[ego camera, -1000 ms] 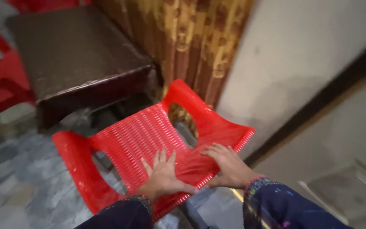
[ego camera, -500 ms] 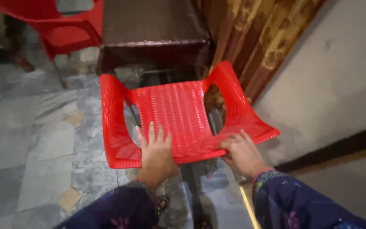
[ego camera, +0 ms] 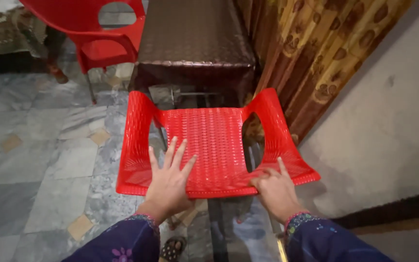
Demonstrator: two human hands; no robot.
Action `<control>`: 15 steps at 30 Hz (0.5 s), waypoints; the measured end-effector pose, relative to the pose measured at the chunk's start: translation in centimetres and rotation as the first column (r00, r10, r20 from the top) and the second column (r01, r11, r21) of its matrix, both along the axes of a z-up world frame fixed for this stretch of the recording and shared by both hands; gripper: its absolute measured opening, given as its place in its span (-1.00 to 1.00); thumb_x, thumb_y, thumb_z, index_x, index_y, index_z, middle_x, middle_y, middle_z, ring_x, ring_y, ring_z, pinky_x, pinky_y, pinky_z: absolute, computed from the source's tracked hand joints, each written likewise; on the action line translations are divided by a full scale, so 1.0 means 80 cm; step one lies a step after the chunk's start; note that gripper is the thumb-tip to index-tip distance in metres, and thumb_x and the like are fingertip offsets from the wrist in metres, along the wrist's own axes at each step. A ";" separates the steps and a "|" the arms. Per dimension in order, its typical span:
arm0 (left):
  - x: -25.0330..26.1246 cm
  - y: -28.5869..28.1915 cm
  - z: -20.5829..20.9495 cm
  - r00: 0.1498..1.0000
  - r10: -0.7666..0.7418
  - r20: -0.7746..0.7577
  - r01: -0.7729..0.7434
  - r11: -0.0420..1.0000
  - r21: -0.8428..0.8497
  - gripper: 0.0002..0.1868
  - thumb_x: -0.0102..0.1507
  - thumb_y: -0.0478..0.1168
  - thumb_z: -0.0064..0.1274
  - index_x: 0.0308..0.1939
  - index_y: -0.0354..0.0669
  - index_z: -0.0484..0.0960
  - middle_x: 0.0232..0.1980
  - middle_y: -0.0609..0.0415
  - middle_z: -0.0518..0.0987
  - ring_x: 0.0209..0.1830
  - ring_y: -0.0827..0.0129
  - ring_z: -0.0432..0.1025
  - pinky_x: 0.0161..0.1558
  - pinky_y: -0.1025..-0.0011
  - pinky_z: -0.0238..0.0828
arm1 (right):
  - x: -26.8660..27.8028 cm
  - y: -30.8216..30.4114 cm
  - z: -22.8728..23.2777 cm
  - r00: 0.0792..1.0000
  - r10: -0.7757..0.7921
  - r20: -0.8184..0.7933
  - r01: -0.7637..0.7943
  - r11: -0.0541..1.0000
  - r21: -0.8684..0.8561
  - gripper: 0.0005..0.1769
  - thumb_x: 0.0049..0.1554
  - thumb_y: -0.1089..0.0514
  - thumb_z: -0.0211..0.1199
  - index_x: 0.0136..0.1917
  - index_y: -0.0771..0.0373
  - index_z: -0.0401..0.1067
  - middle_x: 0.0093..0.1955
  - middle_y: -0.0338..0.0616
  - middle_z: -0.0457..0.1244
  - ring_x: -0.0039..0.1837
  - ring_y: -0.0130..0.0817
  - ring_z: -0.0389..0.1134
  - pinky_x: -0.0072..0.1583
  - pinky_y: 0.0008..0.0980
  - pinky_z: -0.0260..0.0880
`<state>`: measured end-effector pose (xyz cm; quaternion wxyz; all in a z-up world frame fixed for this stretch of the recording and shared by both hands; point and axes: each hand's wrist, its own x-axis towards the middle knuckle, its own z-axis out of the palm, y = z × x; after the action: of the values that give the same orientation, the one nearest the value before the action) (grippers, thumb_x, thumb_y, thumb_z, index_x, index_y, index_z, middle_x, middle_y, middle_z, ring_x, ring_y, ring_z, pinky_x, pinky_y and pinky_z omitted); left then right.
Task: The person is seen moving and arranging plastic chairs around a table in a room.
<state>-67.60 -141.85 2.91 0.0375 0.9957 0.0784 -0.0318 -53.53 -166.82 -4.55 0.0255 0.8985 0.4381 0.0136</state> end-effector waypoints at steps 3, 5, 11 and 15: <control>0.012 0.019 -0.023 0.998 -0.008 0.059 0.006 0.999 0.033 0.10 -0.14 0.12 0.37 0.47 0.02 0.32 0.66 -0.15 -0.09 0.63 -0.03 -0.41 0.38 -0.52 -0.61 | -0.001 0.017 0.016 0.990 -0.087 -0.107 0.083 0.996 -0.035 -0.60 0.01 0.11 0.34 0.14 -0.19 0.58 -0.06 -0.30 0.42 0.22 -0.31 0.37 0.60 0.17 -0.26; 0.019 0.025 -0.031 0.997 -0.009 0.076 0.006 0.999 0.031 0.08 -0.11 0.15 0.34 0.47 -0.01 0.33 0.65 -0.17 -0.07 0.63 -0.04 -0.41 0.38 -0.51 -0.60 | 0.002 0.023 0.023 0.988 -0.095 -0.120 0.087 0.994 -0.070 -0.58 0.01 0.11 0.35 0.16 -0.20 0.57 -0.04 -0.29 0.42 0.21 -0.31 0.37 0.60 0.15 -0.26; 0.044 0.040 -0.031 0.999 -0.007 0.047 0.005 0.999 0.043 0.09 -0.07 0.26 0.28 0.48 -0.04 0.30 0.62 -0.17 -0.05 0.63 -0.04 -0.41 0.38 -0.51 -0.56 | 0.029 0.035 0.015 0.993 -0.076 -0.091 0.072 0.996 -0.044 -0.61 -0.03 0.14 0.36 0.09 -0.15 0.57 0.03 -0.36 0.42 0.23 -0.29 0.35 0.58 0.19 -0.25; 0.062 0.048 -0.027 1.000 -0.021 0.020 0.020 0.999 0.033 0.09 -0.02 0.31 0.26 0.50 -0.03 0.27 0.64 -0.16 -0.04 0.63 -0.06 -0.41 0.39 -0.51 -0.56 | 0.042 0.048 0.020 0.996 -0.066 -0.057 0.067 0.998 0.015 -0.59 -0.04 0.21 0.35 0.07 -0.16 0.60 0.11 -0.39 0.41 0.28 -0.30 0.33 0.55 0.27 -0.25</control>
<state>-62.62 -137.99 0.75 0.0216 0.9972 0.0683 -0.0208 -50.18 -163.02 -2.96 0.0060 0.9127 0.4084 -0.0089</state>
